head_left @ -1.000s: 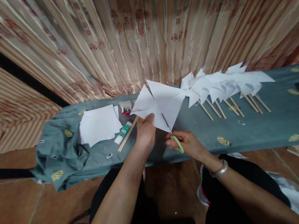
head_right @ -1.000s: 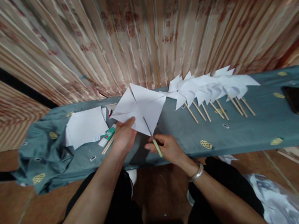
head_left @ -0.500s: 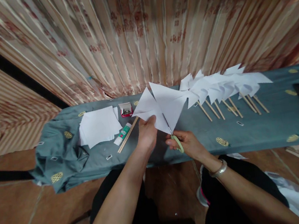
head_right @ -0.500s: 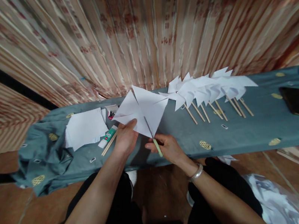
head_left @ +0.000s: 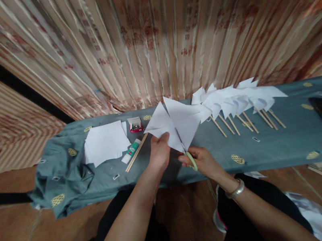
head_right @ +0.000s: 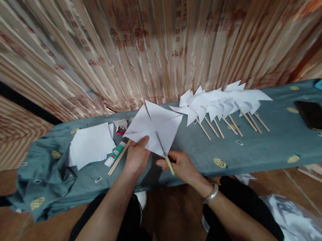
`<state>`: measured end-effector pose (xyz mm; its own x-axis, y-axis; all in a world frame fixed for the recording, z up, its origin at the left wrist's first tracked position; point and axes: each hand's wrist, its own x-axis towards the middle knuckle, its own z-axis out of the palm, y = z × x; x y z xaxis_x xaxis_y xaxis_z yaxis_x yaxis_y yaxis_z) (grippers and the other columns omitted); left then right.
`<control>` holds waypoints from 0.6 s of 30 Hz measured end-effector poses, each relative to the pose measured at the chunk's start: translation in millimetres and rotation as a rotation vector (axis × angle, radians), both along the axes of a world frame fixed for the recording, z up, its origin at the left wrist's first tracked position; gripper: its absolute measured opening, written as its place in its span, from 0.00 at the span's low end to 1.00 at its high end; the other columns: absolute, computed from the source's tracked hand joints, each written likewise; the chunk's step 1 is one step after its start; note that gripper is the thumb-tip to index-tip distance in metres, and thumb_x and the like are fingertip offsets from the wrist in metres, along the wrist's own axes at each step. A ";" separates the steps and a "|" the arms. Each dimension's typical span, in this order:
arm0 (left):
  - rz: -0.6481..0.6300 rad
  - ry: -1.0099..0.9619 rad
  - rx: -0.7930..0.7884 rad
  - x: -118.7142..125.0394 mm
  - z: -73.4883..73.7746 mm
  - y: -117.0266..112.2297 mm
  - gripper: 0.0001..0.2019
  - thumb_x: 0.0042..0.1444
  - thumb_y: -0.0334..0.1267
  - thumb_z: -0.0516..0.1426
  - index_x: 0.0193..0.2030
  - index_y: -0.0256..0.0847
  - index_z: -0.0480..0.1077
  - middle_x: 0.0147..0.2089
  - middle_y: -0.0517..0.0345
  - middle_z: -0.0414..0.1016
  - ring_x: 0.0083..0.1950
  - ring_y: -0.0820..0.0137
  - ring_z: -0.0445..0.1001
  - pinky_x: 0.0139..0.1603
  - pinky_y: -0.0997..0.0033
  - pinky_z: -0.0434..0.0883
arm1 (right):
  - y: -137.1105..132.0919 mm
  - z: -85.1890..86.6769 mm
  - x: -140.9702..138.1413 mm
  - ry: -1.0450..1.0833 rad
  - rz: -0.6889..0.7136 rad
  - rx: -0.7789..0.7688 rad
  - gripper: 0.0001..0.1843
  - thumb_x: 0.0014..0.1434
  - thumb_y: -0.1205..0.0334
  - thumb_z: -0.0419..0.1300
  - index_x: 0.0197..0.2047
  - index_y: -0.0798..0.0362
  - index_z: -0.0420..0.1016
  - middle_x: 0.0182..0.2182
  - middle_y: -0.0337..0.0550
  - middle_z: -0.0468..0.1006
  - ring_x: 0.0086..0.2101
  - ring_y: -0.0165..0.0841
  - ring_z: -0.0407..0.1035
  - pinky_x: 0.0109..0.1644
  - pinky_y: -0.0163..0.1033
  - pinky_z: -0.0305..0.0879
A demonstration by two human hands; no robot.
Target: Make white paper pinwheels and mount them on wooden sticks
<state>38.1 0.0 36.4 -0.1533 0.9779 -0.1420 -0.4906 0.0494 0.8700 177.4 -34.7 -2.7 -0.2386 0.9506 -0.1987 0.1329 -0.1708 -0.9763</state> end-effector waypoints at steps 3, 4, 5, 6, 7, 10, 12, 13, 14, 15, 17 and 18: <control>0.003 -0.003 0.006 0.3 -0.8 0.7 0.05 0.47 0.29 0.58 0.30 0.42 0.70 0.31 0.59 0.77 0.35 0.68 0.75 0.39 0.71 0.70 | 0.0 -0.4 0.4 0.011 -0.001 -0.012 0.24 0.44 0.41 0.69 0.31 0.56 0.78 0.19 0.39 0.75 0.22 0.29 0.67 0.26 0.34 0.60; 0.004 0.002 0.007 0.3 -1.1 0.9 0.05 0.47 0.29 0.58 0.30 0.42 0.70 0.31 0.59 0.77 0.35 0.69 0.75 0.39 0.71 0.69 | 0.0 -0.2 0.4 0.011 -0.002 -0.008 0.24 0.44 0.41 0.69 0.31 0.56 0.78 0.19 0.38 0.74 0.22 0.29 0.66 0.25 0.33 0.59; 0.004 0.008 0.009 0.3 -1.3 1.1 0.04 0.47 0.29 0.58 0.30 0.42 0.70 0.31 0.59 0.77 0.35 0.69 0.75 0.39 0.71 0.69 | -0.1 0.2 0.2 0.010 -0.003 0.000 0.23 0.45 0.42 0.69 0.30 0.56 0.77 0.18 0.38 0.74 0.21 0.28 0.65 0.25 0.33 0.58; 0.002 0.014 0.011 0.3 -1.4 1.1 0.04 0.48 0.29 0.58 0.30 0.42 0.70 0.31 0.59 0.77 0.35 0.69 0.75 0.39 0.71 0.70 | -0.2 0.6 0.1 0.009 -0.003 0.008 0.23 0.45 0.42 0.69 0.29 0.55 0.77 0.18 0.37 0.74 0.21 0.28 0.65 0.25 0.33 0.58; -0.001 0.018 0.016 0.2 -1.4 1.1 0.04 0.48 0.29 0.58 0.31 0.42 0.71 0.32 0.59 0.77 0.35 0.68 0.75 0.40 0.71 0.70 | -0.3 1.0 -0.1 0.010 -0.004 0.015 0.23 0.45 0.42 0.68 0.28 0.55 0.76 0.18 0.37 0.74 0.21 0.27 0.64 0.25 0.33 0.58; -0.008 0.022 0.030 -0.1 -0.8 0.6 0.05 0.48 0.30 0.58 0.32 0.42 0.71 0.34 0.59 0.78 0.36 0.68 0.75 0.42 0.70 0.70 | -0.7 1.7 -0.3 0.016 -0.003 0.019 0.23 0.45 0.41 0.69 0.26 0.55 0.75 0.18 0.37 0.74 0.20 0.27 0.64 0.25 0.33 0.59; -0.008 0.021 0.030 -0.2 -0.3 0.1 0.05 0.47 0.30 0.58 0.32 0.42 0.70 0.34 0.60 0.77 0.35 0.69 0.75 0.41 0.70 0.70 | -0.8 1.6 -0.4 0.015 0.000 0.017 0.24 0.44 0.40 0.69 0.26 0.55 0.75 0.19 0.38 0.75 0.21 0.28 0.65 0.25 0.34 0.60; -0.008 0.021 0.029 -0.3 0.0 -0.2 0.05 0.47 0.30 0.58 0.32 0.42 0.70 0.33 0.60 0.77 0.35 0.69 0.75 0.41 0.70 0.70 | -0.8 1.5 -0.6 0.016 0.001 0.016 0.24 0.45 0.40 0.68 0.27 0.55 0.75 0.19 0.38 0.75 0.21 0.28 0.66 0.26 0.34 0.60; -0.006 0.019 0.031 -0.3 0.2 -0.4 0.05 0.47 0.30 0.58 0.32 0.42 0.71 0.33 0.59 0.78 0.35 0.69 0.75 0.41 0.70 0.70 | -0.9 1.3 -0.8 0.019 0.002 0.013 0.24 0.45 0.40 0.68 0.27 0.55 0.75 0.19 0.38 0.75 0.21 0.28 0.67 0.26 0.34 0.61; -0.002 0.019 0.032 -0.3 0.4 -0.7 0.05 0.46 0.30 0.58 0.32 0.42 0.71 0.34 0.59 0.78 0.36 0.68 0.75 0.41 0.70 0.70 | -0.9 1.2 -1.0 0.023 0.000 0.010 0.24 0.45 0.40 0.68 0.28 0.54 0.75 0.20 0.38 0.75 0.22 0.28 0.67 0.26 0.34 0.61; 0.002 0.020 0.025 -0.2 0.7 -1.1 0.05 0.46 0.30 0.58 0.32 0.42 0.71 0.35 0.58 0.78 0.37 0.67 0.76 0.42 0.69 0.71 | -1.1 0.8 -1.4 0.022 -0.009 0.006 0.24 0.44 0.39 0.69 0.28 0.54 0.75 0.19 0.37 0.75 0.21 0.29 0.68 0.26 0.34 0.61; 0.005 0.023 0.015 -0.2 0.8 -1.3 0.06 0.46 0.30 0.58 0.32 0.43 0.71 0.35 0.57 0.79 0.38 0.67 0.76 0.43 0.69 0.71 | -1.1 0.6 -1.6 0.013 -0.011 0.008 0.24 0.44 0.39 0.69 0.28 0.54 0.75 0.19 0.37 0.75 0.21 0.29 0.68 0.26 0.34 0.61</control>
